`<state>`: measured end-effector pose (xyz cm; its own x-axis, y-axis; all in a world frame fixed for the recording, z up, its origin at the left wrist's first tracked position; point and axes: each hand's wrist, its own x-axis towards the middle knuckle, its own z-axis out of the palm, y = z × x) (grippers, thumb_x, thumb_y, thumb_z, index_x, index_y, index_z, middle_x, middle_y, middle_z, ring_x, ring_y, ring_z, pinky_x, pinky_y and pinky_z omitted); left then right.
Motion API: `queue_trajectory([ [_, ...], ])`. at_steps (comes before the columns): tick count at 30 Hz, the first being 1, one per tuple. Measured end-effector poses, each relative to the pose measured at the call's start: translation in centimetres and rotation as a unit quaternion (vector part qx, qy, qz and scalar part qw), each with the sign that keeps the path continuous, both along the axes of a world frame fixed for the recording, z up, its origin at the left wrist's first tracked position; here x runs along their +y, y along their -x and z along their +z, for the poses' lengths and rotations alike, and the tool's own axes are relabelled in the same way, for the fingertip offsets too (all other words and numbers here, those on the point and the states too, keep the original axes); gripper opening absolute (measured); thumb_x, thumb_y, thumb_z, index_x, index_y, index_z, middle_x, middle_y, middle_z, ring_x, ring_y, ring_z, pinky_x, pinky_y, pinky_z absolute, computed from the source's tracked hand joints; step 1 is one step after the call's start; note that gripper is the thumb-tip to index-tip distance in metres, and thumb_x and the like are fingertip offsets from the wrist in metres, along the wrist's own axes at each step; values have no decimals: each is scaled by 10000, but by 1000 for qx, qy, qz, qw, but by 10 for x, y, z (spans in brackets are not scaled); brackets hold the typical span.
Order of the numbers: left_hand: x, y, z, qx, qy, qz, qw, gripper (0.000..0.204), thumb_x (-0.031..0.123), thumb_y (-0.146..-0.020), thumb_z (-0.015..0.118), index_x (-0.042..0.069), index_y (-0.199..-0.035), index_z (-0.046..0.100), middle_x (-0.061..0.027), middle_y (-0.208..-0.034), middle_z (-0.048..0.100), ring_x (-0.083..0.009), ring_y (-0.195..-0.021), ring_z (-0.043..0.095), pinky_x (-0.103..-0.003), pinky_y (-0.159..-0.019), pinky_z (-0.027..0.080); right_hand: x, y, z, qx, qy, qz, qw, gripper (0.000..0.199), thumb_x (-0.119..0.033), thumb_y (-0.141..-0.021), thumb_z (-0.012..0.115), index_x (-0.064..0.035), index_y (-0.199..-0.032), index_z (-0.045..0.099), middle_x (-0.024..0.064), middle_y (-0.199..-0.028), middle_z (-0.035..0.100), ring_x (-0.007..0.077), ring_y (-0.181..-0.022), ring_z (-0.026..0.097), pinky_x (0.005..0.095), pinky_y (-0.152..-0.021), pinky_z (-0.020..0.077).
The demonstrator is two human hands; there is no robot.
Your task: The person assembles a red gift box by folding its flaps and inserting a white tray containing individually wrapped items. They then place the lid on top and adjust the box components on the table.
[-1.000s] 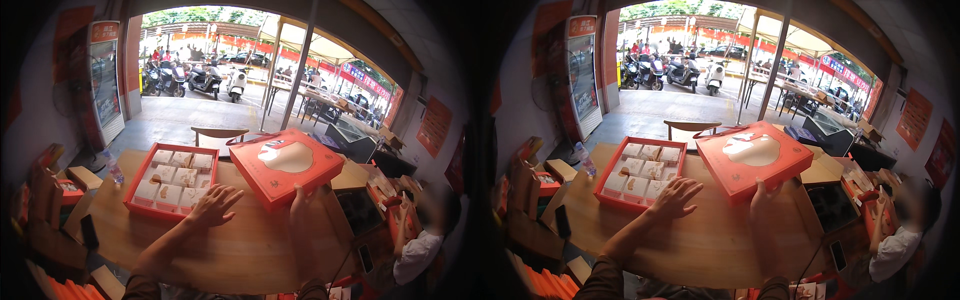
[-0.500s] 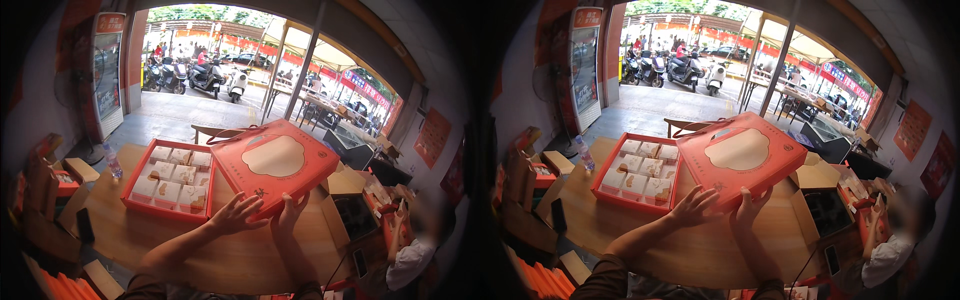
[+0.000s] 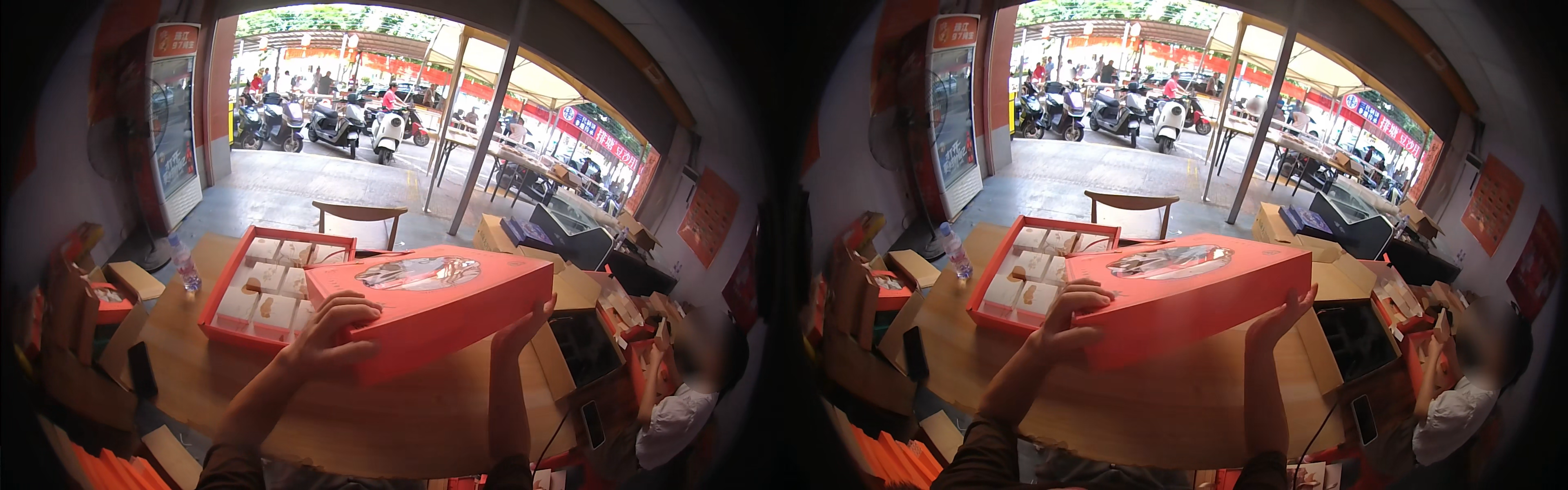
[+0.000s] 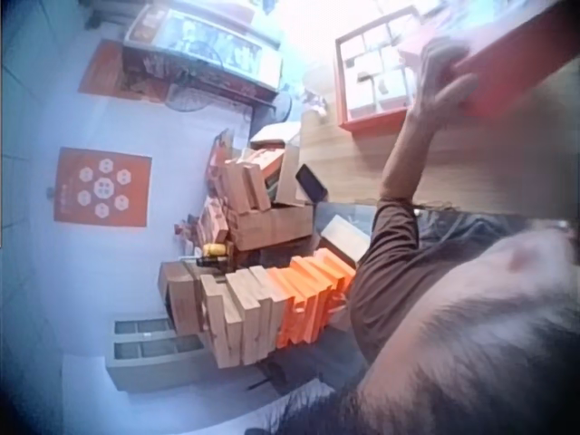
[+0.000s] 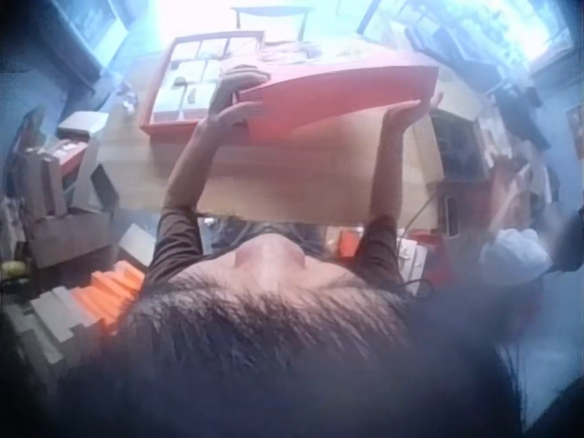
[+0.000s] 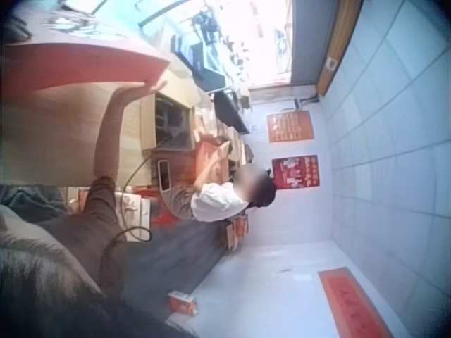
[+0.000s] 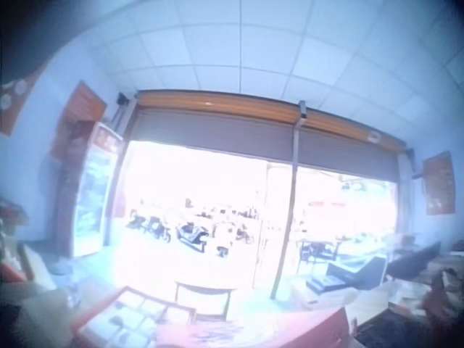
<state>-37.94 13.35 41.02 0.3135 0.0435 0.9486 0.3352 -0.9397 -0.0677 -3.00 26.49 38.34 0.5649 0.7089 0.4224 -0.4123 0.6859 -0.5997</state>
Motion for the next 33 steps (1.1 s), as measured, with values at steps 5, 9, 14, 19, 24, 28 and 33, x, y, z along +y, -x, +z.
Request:
queue_trajectory([
  [5,-16,11,13,-3,3,7,1000,530,269,-926,859,202,-1278,469,-222,-1288,594,-362,-1091,702,-583,-1071,535,11,-68,1,-13,-94,224,970,591,-417,-1043,579,-40,-1492,508,139,-1453,575,289,-1332,596,479,-1123,498],
  [9,-8,9,9,-56,-41,64,995,572,315,-841,924,151,-1239,547,-256,-1364,569,-401,-1217,652,-577,-1046,552,4,-61,1,-120,-109,65,985,587,-459,-1018,598,-39,-1427,566,124,-1381,624,286,-1293,629,454,-1095,525],
  [14,-12,1,15,-74,-48,161,983,801,424,-770,977,134,-1380,547,-299,-1423,522,-419,-1278,614,-525,-1015,589,-6,-55,8,-180,-151,-4,972,552,-416,-1082,501,-5,-1448,547,125,-1400,608,252,-1315,603,426,-1103,512],
  [19,-10,21,1,-98,93,160,978,702,352,-750,1002,97,-1311,665,-257,-1390,561,-410,-1261,641,-526,-1030,584,-3,-58,6,-201,-125,-78,968,590,-455,-1078,528,5,-1449,538,141,-1425,588,265,-1346,578,435,-1121,500],
  [24,-6,19,8,-26,8,164,986,601,318,-786,952,151,-1297,684,-205,-1367,596,-392,-1235,668,-534,-1015,577,-18,-45,29,-340,-219,-389,828,637,-559,-950,721,-99,-1375,602,109,-1308,626,279,-1204,633,464,-1100,473],
  [28,-1,16,4,-14,4,145,989,646,349,-767,976,137,-1302,683,-217,-1381,577,-414,-1234,663,-553,-1018,579,-51,-38,44,-556,-342,-485,581,548,-663,-853,832,-217,-1150,714,31,-1205,650,275,-1107,631,440,-1002,502],
  [33,0,13,7,-41,-1,123,992,718,276,-684,1042,137,-1308,716,-195,-1366,584,-395,-1238,666,-540,-1043,582,-42,-3,14,-575,-358,-462,573,573,-619,-767,929,-190,-1076,707,18,-1169,624,261,-1088,611,447,-891,494],
])
